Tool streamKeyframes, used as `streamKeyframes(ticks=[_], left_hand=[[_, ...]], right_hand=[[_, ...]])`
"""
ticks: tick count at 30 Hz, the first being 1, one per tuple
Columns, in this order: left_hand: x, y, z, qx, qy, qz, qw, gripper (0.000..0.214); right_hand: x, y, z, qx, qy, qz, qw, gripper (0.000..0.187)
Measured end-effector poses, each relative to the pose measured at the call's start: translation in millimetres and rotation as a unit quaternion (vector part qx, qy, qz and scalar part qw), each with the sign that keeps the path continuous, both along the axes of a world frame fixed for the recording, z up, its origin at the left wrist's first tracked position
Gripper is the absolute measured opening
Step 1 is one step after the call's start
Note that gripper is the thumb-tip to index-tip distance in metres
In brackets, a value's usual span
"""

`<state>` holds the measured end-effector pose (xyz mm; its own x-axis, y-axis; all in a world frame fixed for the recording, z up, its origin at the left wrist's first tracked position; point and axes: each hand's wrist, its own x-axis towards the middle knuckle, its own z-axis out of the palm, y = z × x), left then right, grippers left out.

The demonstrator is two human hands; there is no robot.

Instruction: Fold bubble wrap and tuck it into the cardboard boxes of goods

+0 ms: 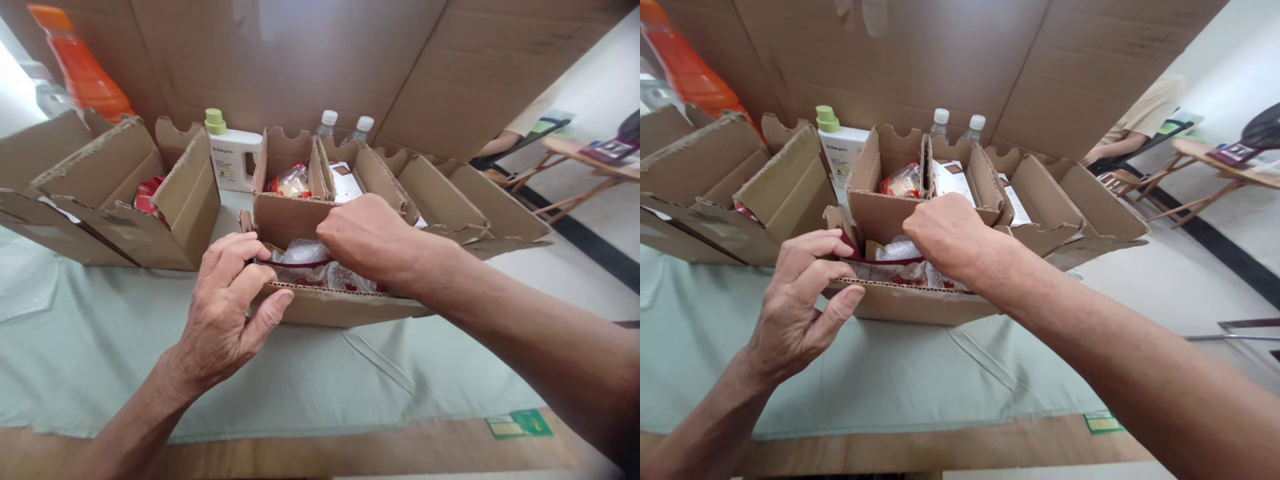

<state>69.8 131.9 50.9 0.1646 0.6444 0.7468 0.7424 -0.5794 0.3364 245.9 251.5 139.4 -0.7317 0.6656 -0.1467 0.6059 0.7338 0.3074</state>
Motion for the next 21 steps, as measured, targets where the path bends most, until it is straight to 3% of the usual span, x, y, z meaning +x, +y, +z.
streamKeyframes(ticks=[4,7,12,16,18,20,21], left_hand=[[-0.1,1.3,-0.7,0.003,-0.006,0.000,1.000,0.002],[-0.2,2.1,-1.6,0.006,-0.007,0.005,1.000,0.003],[0.4,4.0,-2.1,0.010,-0.009,0.011,1.000,0.004],[3.3,3.4,0.1,0.000,-0.012,0.017,1.000,0.007],[2.8,-1.4,-0.7,-0.014,-0.032,0.026,0.999,0.022],[-1.9,-9.5,-6.3,-0.034,-0.081,0.039,0.995,0.052],[-6.1,-14.1,-11.3,-0.049,-0.112,0.044,0.992,0.065]], right_hand=[[9.2,-1.1,7.8,-0.081,-0.076,-0.049,0.993,0.025],[25.4,2.4,7.6,-0.168,-0.059,-0.059,0.982,0.034],[49.1,3.6,-2.7,-0.136,0.048,-0.053,0.988,0.049],[57.1,1.9,-2.3,-0.198,0.099,-0.004,0.975,0.063],[67.1,-7.9,5.9,-0.175,0.171,-0.026,0.969,0.050],[84.4,-28.8,11.1,-0.072,0.310,-0.078,0.945,0.035],[94.9,-42.7,9.3,-0.003,0.381,-0.107,0.919,0.029]])
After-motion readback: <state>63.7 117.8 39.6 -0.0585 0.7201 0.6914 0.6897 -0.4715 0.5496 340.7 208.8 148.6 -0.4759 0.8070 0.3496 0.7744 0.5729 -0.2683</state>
